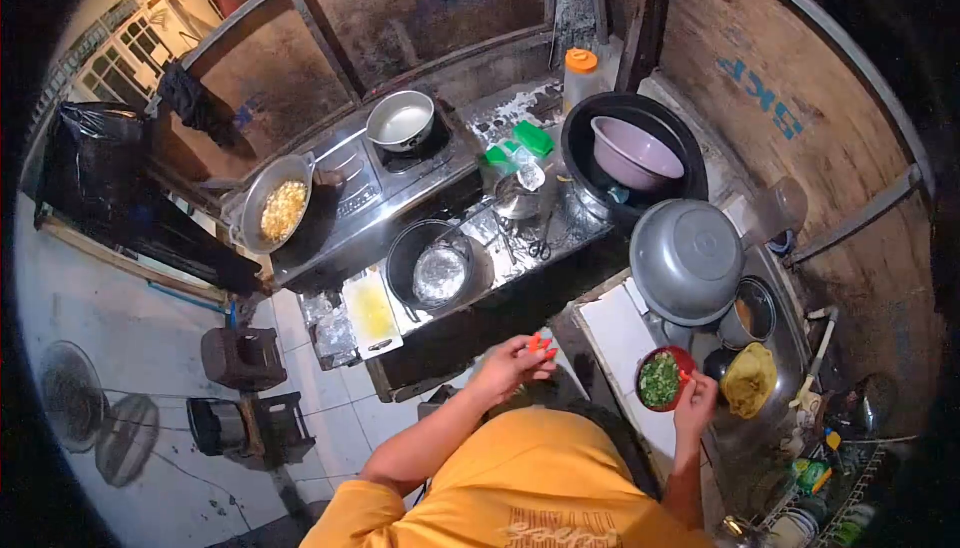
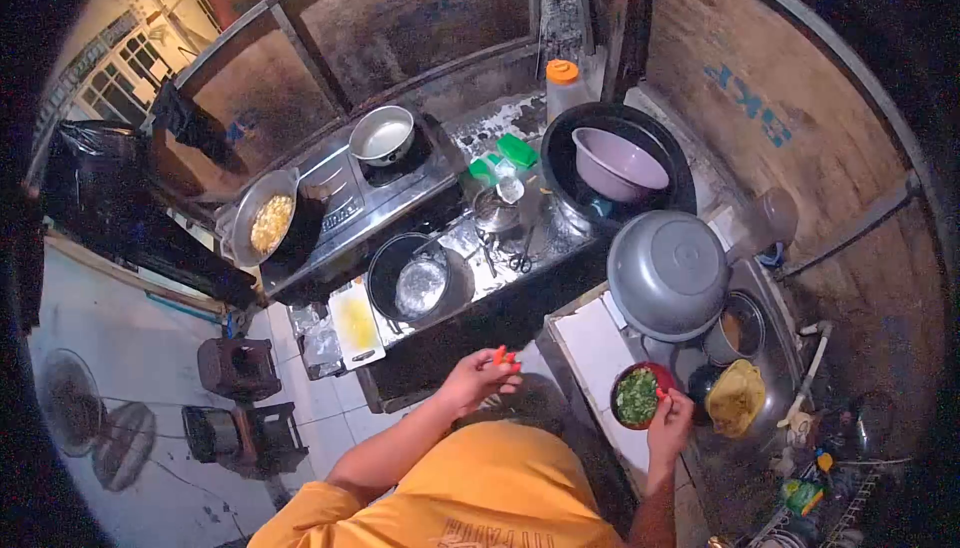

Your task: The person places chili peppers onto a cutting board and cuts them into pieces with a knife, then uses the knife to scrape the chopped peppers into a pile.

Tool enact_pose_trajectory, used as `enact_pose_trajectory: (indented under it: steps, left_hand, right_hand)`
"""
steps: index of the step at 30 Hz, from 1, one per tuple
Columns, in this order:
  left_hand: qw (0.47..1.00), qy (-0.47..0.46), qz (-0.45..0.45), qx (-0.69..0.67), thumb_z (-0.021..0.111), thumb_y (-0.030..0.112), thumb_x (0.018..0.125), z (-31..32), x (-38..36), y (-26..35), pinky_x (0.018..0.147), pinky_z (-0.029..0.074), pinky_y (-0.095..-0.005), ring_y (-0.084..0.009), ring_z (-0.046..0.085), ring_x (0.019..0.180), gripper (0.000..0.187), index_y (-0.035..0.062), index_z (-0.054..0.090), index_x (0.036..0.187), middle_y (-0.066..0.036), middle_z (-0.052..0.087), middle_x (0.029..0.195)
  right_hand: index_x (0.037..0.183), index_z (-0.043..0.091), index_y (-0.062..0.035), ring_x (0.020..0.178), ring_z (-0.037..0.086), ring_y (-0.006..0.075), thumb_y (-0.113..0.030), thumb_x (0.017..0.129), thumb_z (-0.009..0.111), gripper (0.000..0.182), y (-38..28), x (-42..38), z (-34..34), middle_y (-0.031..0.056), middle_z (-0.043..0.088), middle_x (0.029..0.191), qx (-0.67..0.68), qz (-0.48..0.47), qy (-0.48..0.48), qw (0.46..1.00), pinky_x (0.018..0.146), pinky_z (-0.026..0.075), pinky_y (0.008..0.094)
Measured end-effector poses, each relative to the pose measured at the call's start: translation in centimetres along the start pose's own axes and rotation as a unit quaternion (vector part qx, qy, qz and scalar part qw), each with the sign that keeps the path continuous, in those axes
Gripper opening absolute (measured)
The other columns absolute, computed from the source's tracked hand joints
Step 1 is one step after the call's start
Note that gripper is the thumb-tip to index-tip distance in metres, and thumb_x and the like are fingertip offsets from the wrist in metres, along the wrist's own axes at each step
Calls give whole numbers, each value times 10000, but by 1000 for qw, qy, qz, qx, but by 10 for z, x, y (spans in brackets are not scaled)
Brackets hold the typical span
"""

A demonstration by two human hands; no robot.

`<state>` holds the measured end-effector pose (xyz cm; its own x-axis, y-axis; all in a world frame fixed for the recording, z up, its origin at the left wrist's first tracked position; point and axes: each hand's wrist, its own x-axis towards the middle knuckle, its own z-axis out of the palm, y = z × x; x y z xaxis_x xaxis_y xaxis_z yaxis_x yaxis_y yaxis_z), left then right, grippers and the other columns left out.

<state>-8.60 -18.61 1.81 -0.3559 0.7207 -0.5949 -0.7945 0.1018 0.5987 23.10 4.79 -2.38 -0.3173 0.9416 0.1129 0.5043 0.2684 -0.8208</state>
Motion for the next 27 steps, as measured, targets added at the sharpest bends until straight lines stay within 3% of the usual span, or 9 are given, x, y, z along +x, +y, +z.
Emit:
enact_pose_trajectory:
  steps: [3,6,8,10,12,19,24,27]
  left_hand:
    - [1000,12,23,-2,643,90,948,-16,-16,-3,810,585,-366,-244,687,947,282,-1,549,1198,-118,658,1097]
    - [998,50,45,-9,638,111,956,-34,-35,9,822,582,-367,-248,683,967,277,8,548,1197,-122,654,1107]
    - [995,73,54,-42,647,119,952,-44,-46,11,830,580,-376,-253,679,985,310,22,524,1220,-127,639,1138]
    - [992,95,66,-58,654,125,950,-56,-53,16,824,582,-370,-249,681,981,308,30,527,1214,-119,645,1138]
    - [987,119,79,-76,660,131,947,-70,-58,20,818,585,-365,-245,683,976,307,38,530,1208,-111,651,1138]
    - [963,186,137,-138,669,131,939,-159,-89,31,843,581,-374,-238,681,975,321,45,525,1212,-104,645,1158]
    - [927,275,175,-184,644,111,943,-280,-107,29,770,604,-366,-269,678,962,310,9,521,1208,-120,626,1140]
    - [916,331,144,-174,669,107,931,-357,-107,39,755,595,-349,-236,694,939,299,27,548,1192,-118,666,1134]
  right_hand:
    - [1096,537,-10,764,642,165,-107,994,563,144,10,4,9,108,660,917,76,0,2,997,687,511,278]
    - [1112,512,-14,759,646,158,-96,1008,529,133,14,21,23,113,659,931,137,57,108,983,654,504,260]
    - [1127,502,-19,757,642,147,-88,1004,531,144,-29,28,29,110,657,961,191,78,73,976,601,487,239]
    - [1135,497,-25,749,634,138,-93,1003,535,153,-61,31,53,109,657,989,246,58,18,967,549,469,222]
    - [1074,531,-7,751,649,135,-66,981,555,113,-108,24,80,116,679,993,275,67,-83,955,549,511,220]
    - [1075,526,-46,809,668,139,-83,983,568,108,-209,-47,247,133,700,1024,308,78,-365,875,543,528,230]
    - [1092,528,-74,781,676,115,-95,974,597,138,-241,-127,395,107,719,1036,277,88,-487,824,545,527,236]
    - [1077,553,-49,800,690,124,-107,955,627,154,-258,-174,477,90,712,988,224,88,-529,814,542,507,233]
